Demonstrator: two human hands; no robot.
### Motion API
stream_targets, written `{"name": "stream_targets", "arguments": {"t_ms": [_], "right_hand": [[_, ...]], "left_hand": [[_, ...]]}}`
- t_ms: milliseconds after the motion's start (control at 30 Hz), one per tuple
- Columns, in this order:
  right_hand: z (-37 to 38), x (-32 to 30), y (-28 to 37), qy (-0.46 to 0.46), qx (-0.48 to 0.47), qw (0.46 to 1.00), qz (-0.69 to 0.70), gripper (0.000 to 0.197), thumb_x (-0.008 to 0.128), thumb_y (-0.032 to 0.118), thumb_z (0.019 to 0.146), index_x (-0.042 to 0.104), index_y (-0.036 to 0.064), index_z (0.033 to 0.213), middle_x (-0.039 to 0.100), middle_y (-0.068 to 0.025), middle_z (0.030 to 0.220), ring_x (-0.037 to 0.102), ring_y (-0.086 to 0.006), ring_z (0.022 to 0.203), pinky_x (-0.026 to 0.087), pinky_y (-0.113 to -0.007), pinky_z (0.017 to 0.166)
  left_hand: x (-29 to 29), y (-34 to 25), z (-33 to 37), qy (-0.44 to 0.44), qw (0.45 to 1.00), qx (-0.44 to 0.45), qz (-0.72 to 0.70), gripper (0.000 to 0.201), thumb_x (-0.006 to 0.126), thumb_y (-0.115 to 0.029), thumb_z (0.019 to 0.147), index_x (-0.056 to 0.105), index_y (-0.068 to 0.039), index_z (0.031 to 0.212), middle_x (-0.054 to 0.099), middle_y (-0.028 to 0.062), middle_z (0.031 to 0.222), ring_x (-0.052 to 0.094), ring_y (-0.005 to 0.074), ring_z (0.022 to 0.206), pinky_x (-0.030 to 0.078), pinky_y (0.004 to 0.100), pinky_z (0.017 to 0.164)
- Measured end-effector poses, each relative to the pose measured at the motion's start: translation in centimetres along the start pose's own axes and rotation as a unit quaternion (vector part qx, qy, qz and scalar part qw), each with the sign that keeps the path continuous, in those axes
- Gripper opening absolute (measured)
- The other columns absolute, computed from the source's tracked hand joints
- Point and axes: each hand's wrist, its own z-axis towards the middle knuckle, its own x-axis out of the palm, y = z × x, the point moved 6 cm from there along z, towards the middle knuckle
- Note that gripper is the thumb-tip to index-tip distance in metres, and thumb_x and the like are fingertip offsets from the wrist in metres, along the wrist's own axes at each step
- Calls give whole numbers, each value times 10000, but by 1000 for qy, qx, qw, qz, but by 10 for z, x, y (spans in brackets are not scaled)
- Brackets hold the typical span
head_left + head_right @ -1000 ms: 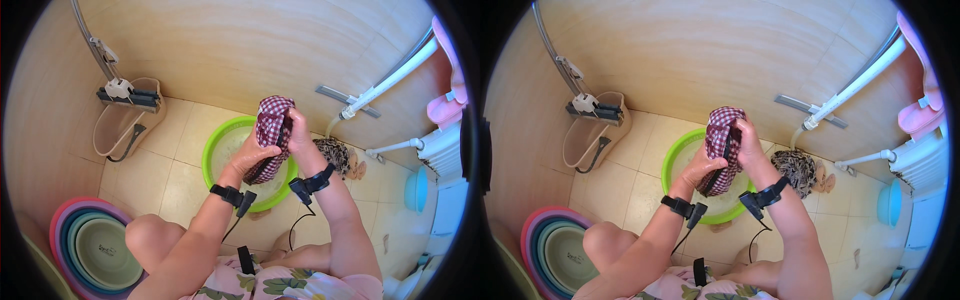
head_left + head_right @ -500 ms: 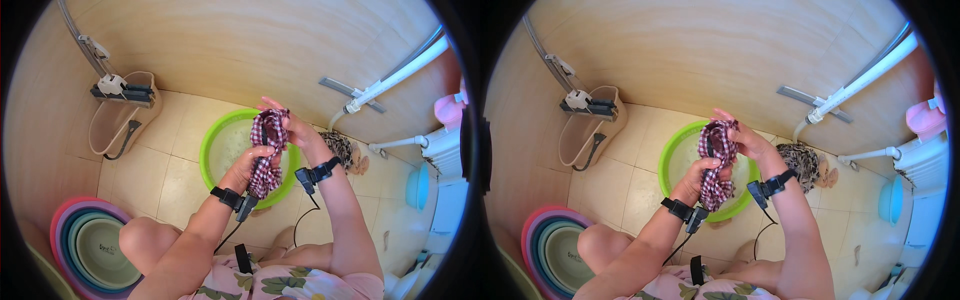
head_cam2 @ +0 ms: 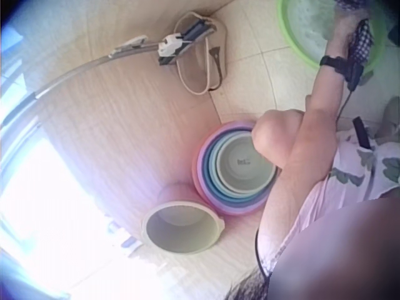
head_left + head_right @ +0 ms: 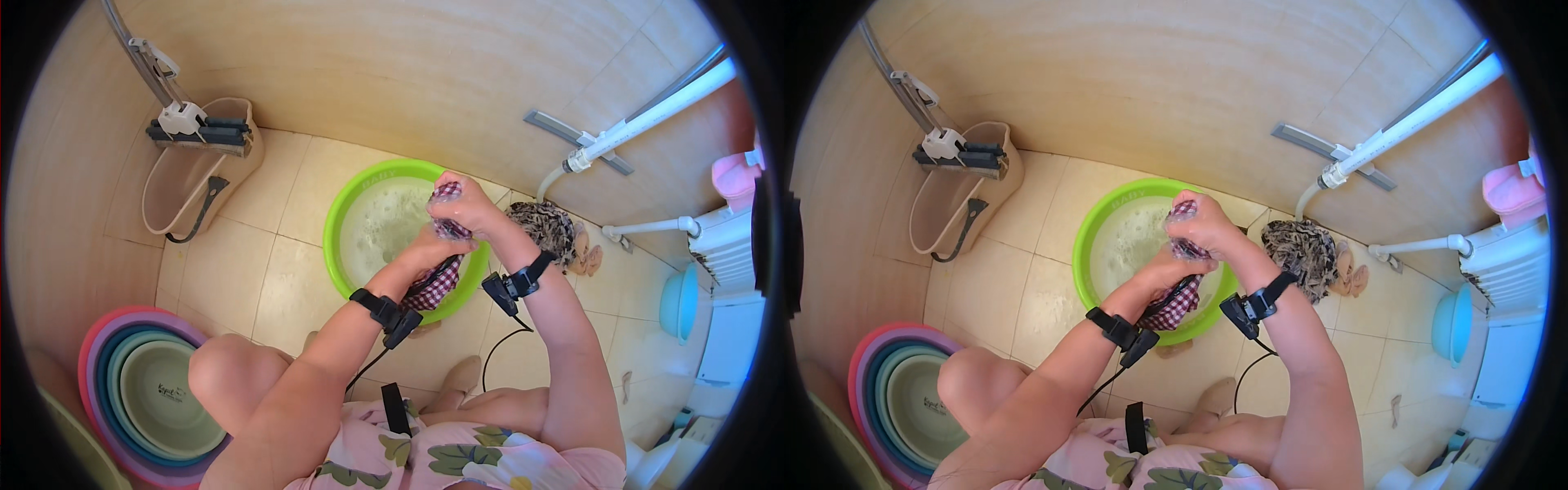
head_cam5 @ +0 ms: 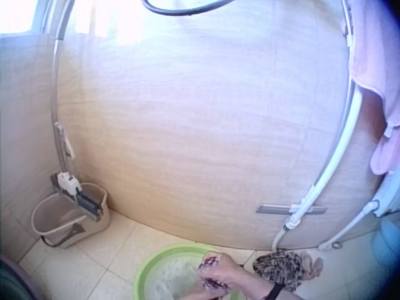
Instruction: The person washes clothes in a green basin, applying liquid detergent and rubbing a checkered cloth and a light-colored garment by hand before rinsing them.
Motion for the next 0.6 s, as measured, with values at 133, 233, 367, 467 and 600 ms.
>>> {"name": "stream_targets", "arguments": {"t_ms": [133, 233, 367, 467, 600], "right_hand": [[4, -3, -18, -71, -31, 988, -132, 307, 715, 149, 620, 589, 53, 883, 619, -92, 758, 609, -207, 729, 485, -333, 674], [5, 2, -16, -146, -50, 966, -209, 310, 698, 153, 616, 585, 47, 885, 620, -120, 758, 620, -242, 745, 487, -344, 707], [1, -5, -26, -180, -32, 975, -128, 476, 769, 259, 651, 548, 75, 1031, 642, -104, 931, 623, -236, 882, 481, -352, 789], [-10, 6, -26, -98, -4, 995, 31, 653, 816, 343, 652, 496, 78, 1155, 626, -82, 1034, 605, -238, 956, 474, -365, 842], [-14, 6, -27, -21, 95, 948, 304, 574, 810, 247, 695, 538, 35, 1153, 631, -68, 1059, 608, -210, 971, 479, -348, 864]], "left_hand": [[-2, 0, 3, -76, 972, -50, 219, 487, 771, -254, 685, 605, 2, 1065, 650, 122, 1001, 636, 205, 873, 490, 323, 778], [-16, 9, 9, -102, 951, -24, 293, 587, 731, -425, 665, 601, -18, 1067, 658, 207, 971, 646, 322, 913, 503, 383, 777], [-18, -4, 4, -150, 914, -2, 377, 548, 731, -385, 678, 593, -16, 1059, 660, 202, 961, 637, 375, 893, 503, 412, 773], [-41, -42, -9, -296, 905, 31, 304, 560, 722, -278, 704, 486, 13, 1120, 637, 242, 930, 622, 396, 911, 500, 418, 779], [1, -95, -18, -101, 939, 282, 169, 556, 694, -253, 744, 490, 35, 1173, 618, 118, 1013, 572, 194, 932, 467, 299, 821]]}}
